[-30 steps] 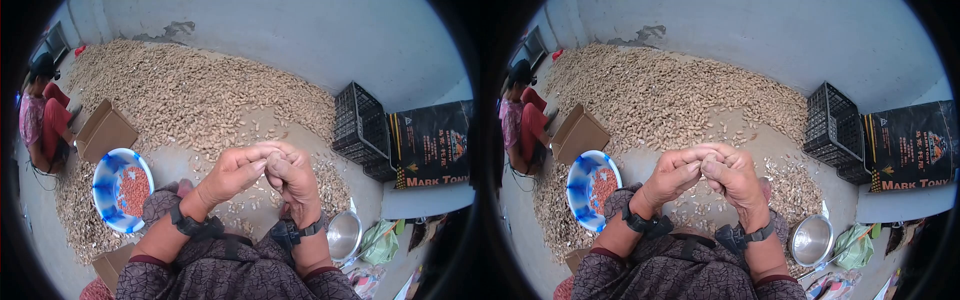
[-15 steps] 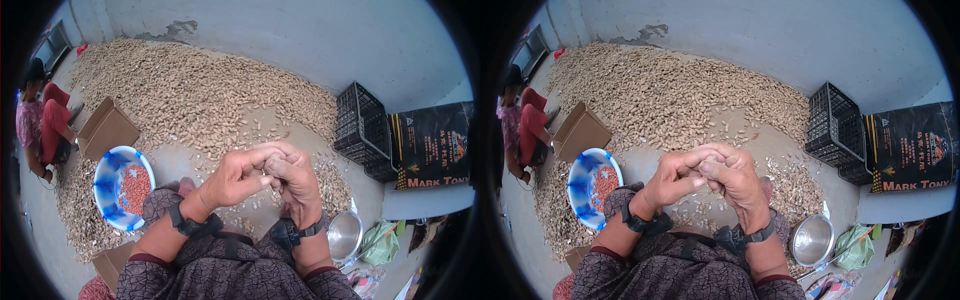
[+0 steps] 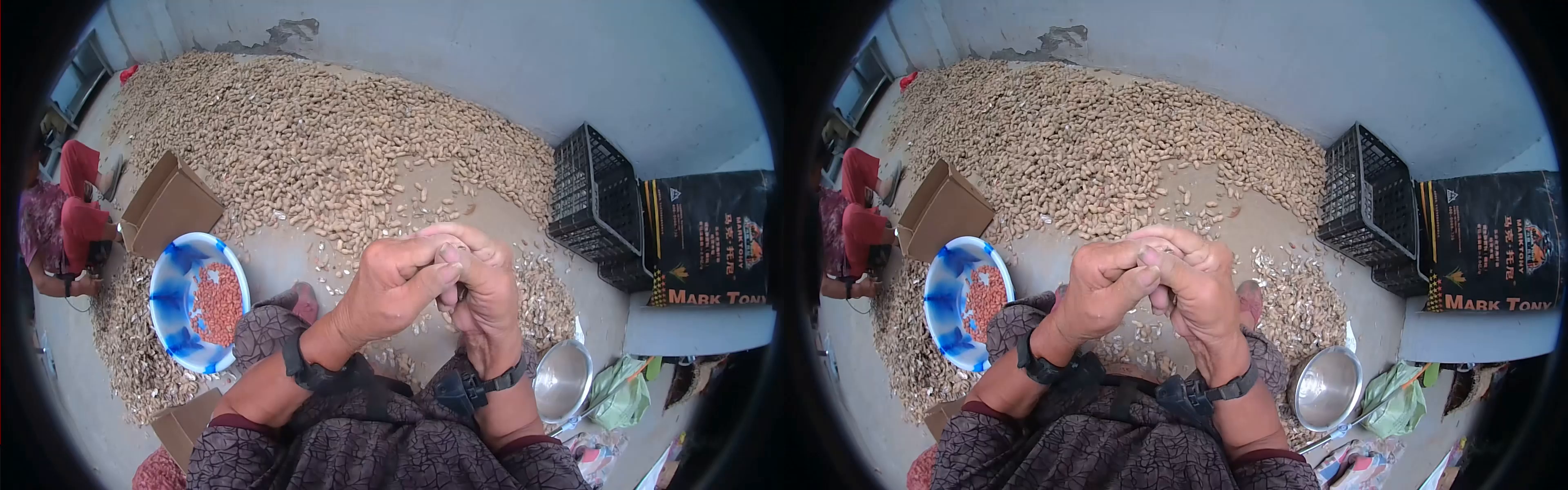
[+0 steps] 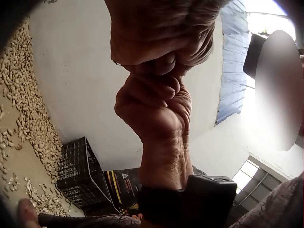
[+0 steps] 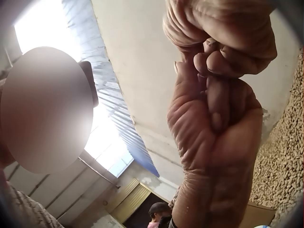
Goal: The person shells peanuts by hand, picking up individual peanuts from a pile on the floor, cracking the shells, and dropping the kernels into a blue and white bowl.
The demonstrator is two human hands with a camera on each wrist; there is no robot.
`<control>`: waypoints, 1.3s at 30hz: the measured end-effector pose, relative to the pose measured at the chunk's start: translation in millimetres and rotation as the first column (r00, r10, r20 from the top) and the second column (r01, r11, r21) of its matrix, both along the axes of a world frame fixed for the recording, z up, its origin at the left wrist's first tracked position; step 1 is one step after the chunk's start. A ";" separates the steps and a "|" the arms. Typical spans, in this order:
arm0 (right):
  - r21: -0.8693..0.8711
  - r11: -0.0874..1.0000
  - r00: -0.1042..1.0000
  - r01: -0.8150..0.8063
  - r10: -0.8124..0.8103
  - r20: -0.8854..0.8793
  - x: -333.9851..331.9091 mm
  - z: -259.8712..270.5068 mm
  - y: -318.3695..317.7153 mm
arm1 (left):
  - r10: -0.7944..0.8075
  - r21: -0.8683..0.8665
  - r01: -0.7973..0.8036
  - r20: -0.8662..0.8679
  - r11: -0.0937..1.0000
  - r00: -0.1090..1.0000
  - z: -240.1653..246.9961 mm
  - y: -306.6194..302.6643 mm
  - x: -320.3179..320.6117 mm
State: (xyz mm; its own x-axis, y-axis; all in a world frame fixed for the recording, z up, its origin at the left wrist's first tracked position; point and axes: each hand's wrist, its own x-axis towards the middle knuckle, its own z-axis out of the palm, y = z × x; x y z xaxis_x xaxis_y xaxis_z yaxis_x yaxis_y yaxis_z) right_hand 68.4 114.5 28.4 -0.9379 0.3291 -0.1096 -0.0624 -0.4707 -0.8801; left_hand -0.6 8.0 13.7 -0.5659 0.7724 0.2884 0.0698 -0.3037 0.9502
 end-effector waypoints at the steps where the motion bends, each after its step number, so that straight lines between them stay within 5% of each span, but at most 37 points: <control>1: -0.019 1.000 1.000 0.007 -0.007 0.008 -2.1 0.2 0.2 | -0.018 0.002 0.018 0.069 1.000 0.997 -2.2 1.5 -1.8; 3: -0.013 1.000 1.000 -0.023 0.023 0.004 -4.9 -3.1 4.1 | -0.035 0.006 0.035 0.124 0.999 0.992 1.0 2.7 -5.1; 5: -0.004 0.999 0.999 -0.048 0.048 -0.001 -5.0 -0.5 6.7 | -0.103 0.085 0.072 0.459 0.994 0.882 7.1 3.5 -5.7; 8: 0.007 0.997 0.997 -0.071 0.071 0.014 -3.1 8.4 5.0 | -0.027 0.033 0.013 0.458 0.999 0.888 0.1 3.0 -4.5; 10: 0.204 0.974 0.993 0.096 -0.109 0.054 -2.8 13.6 0.8 | 0.043 0.031 -0.062 0.427 0.998 0.903 0.8 4.7 -2.0; 12: 0.238 0.966 0.991 0.098 -0.116 0.064 0.8 10.2 5.2 | 0.110 0.029 -0.133 0.400 0.991 0.910 -2.5 4.7 -1.0; 13: 0.271 0.957 0.988 0.106 -0.131 0.076 1.9 8.2 7.3 | 0.154 0.024 -0.166 0.266 0.986 0.952 -7.8 5.4 -1.7; 14: 0.273 0.956 0.989 0.105 -0.130 0.074 1.0 7.7 7.1 | 0.194 0.023 -0.198 0.127 0.980 0.973 -11.3 6.0 -2.2; 20: 0.085 0.996 0.995 -0.025 0.016 0.099 -4.8 1.1 9.5 | 0.277 0.015 -0.277 -0.004 0.961 0.961 -13.3 12.1 6.6; 29: 0.112 0.984 0.990 0.137 -0.140 0.020 -15.1 -19.5 -3.4 | 0.414 -0.010 -0.435 0.328 0.900 0.849 -28.4 25.4 8.1; 33: 0.091 0.970 0.973 0.226 -0.229 0.022 -15.0 -19.8 -9.4 | 0.423 -0.018 -0.439 0.303 0.898 0.854 -29.6 26.6 0.8; 39: 0.045 0.987 0.987 0.156 -0.157 0.031 -12.9 -7.1 -1.7 | 0.013 0.212 -0.174 0.601 0.962 0.799 -20.5 21.0 -6.6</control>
State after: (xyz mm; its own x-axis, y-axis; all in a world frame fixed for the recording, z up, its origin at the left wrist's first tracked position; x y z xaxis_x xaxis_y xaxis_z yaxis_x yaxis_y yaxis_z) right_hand 55.4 112.8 21.3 -0.8703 0.4767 -0.1239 -0.1018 -0.4202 -0.9017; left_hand -7.2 29.1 -6.7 -0.7529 0.6565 0.0460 -0.4375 -0.5515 0.7102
